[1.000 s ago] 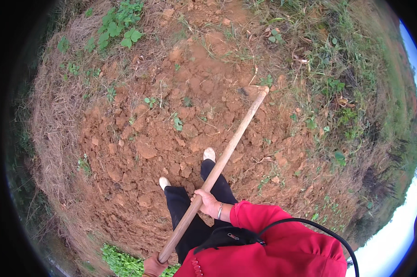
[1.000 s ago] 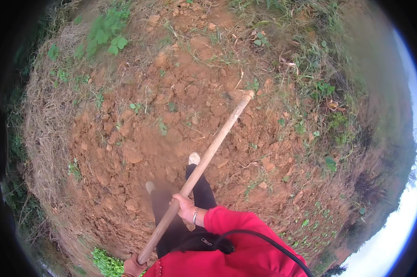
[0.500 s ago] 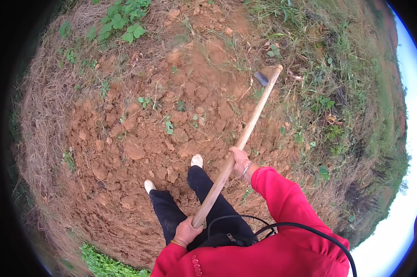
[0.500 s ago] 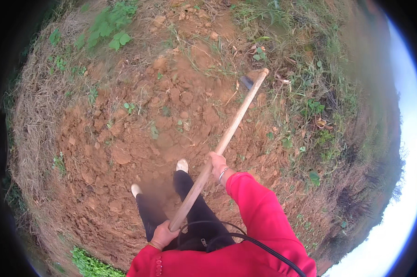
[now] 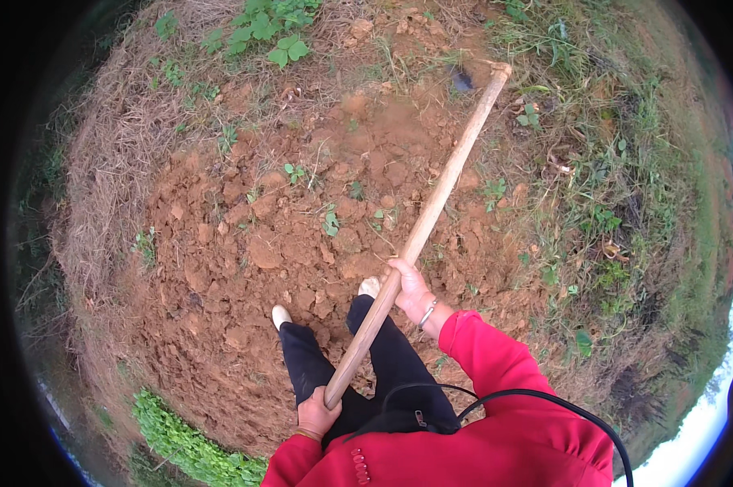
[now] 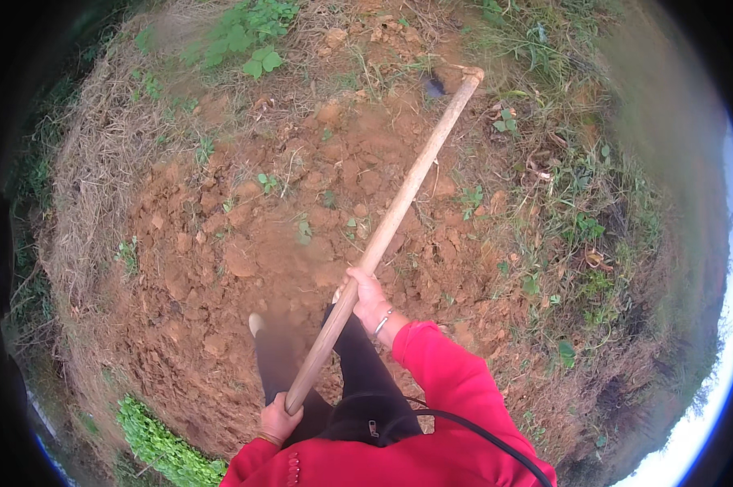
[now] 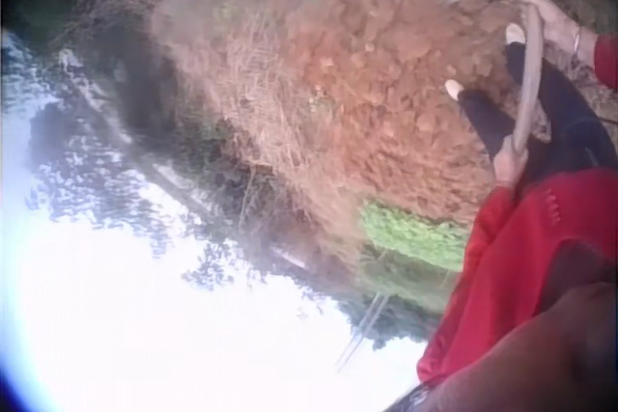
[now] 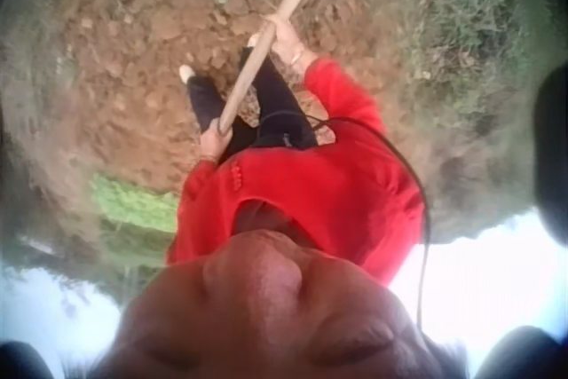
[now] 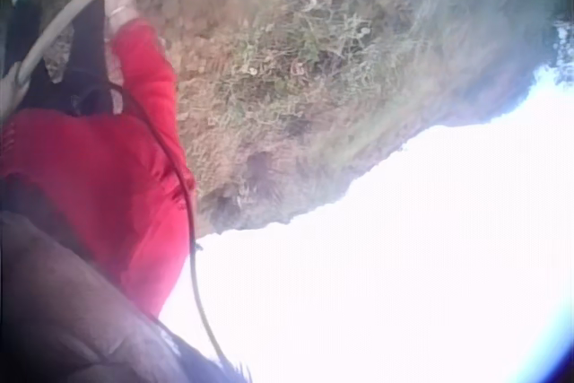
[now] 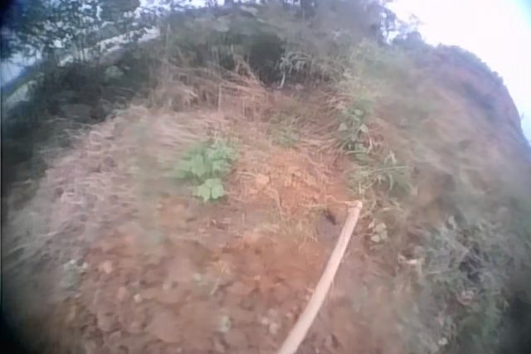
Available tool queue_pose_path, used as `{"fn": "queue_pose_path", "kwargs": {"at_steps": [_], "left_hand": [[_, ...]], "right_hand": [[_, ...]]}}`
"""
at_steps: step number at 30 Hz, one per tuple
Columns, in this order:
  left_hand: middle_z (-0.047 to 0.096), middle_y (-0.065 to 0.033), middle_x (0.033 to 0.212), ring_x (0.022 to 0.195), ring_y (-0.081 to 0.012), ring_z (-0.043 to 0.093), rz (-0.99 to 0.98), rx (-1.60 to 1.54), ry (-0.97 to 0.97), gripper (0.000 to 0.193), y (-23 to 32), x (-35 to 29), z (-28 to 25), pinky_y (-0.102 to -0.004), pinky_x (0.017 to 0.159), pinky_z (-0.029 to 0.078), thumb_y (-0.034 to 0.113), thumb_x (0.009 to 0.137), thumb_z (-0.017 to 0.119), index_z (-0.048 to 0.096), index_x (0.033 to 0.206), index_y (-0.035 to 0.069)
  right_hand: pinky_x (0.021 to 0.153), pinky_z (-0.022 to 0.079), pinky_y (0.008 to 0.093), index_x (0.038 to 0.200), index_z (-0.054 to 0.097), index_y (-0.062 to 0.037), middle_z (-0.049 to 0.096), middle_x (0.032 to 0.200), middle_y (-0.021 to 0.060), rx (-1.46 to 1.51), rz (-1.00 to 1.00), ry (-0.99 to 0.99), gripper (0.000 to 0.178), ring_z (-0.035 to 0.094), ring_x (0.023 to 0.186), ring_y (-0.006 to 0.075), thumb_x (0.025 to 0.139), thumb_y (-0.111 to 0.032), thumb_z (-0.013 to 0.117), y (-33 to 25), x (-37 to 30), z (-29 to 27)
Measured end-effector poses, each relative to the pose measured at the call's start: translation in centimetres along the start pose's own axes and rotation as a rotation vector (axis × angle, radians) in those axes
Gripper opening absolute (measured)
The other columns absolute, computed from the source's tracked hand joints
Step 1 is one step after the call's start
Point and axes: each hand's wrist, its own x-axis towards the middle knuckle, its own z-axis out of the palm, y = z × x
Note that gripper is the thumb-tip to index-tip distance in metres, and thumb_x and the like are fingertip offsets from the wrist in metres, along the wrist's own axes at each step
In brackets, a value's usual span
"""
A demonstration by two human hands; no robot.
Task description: The person repeatedly pulls weeds by hand from a patch of soil and uses a hoe to loosen the ground and remove additional weeds. The person discards the pulled weeds to the side.
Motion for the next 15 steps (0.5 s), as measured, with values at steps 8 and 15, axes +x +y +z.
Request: {"fn": "queue_pose_path", "kwargs": {"at_steps": [8, 15], "left_hand": [[0.064, -0.0136, 0.076, 0.07, -0.0314, 0.064, 0.244, -0.196, 0.236, 0.037, 6.8, 10.8, -0.8, -0.04, 0.064, 0.052, 0.03, 0.071, 0.069, 0.053, 0.097, 0.01], [0.063, -0.0152, 0.076, 0.073, -0.0333, 0.063, 0.315, -0.42, 0.282, 0.036, 9.4, 13.6, -4.2, -0.0398, 0.065, 0.052, 0.027, 0.068, 0.071, 0.054, 0.096, 0.009]], "right_hand": [[0.055, 0.046, 0.0334, 0.081, 0.05, -0.008, 0.052, 0.067, 0.0042, -0.236, -0.443, -0.089, 0.015, 0.052, 0.06, 0.0182, 0.078, -0.014, 0.063, -12.8, -3.8, 10.1], [0.06, 0.046, 0.0325, 0.088, 0.047, -0.0054, 0.052, 0.072, 0.0053, -0.29, -0.672, -0.344, 0.019, 0.054, 0.064, 0.0177, 0.08, -0.01, 0.063, -14.6, -11.8, 17.7]]}}
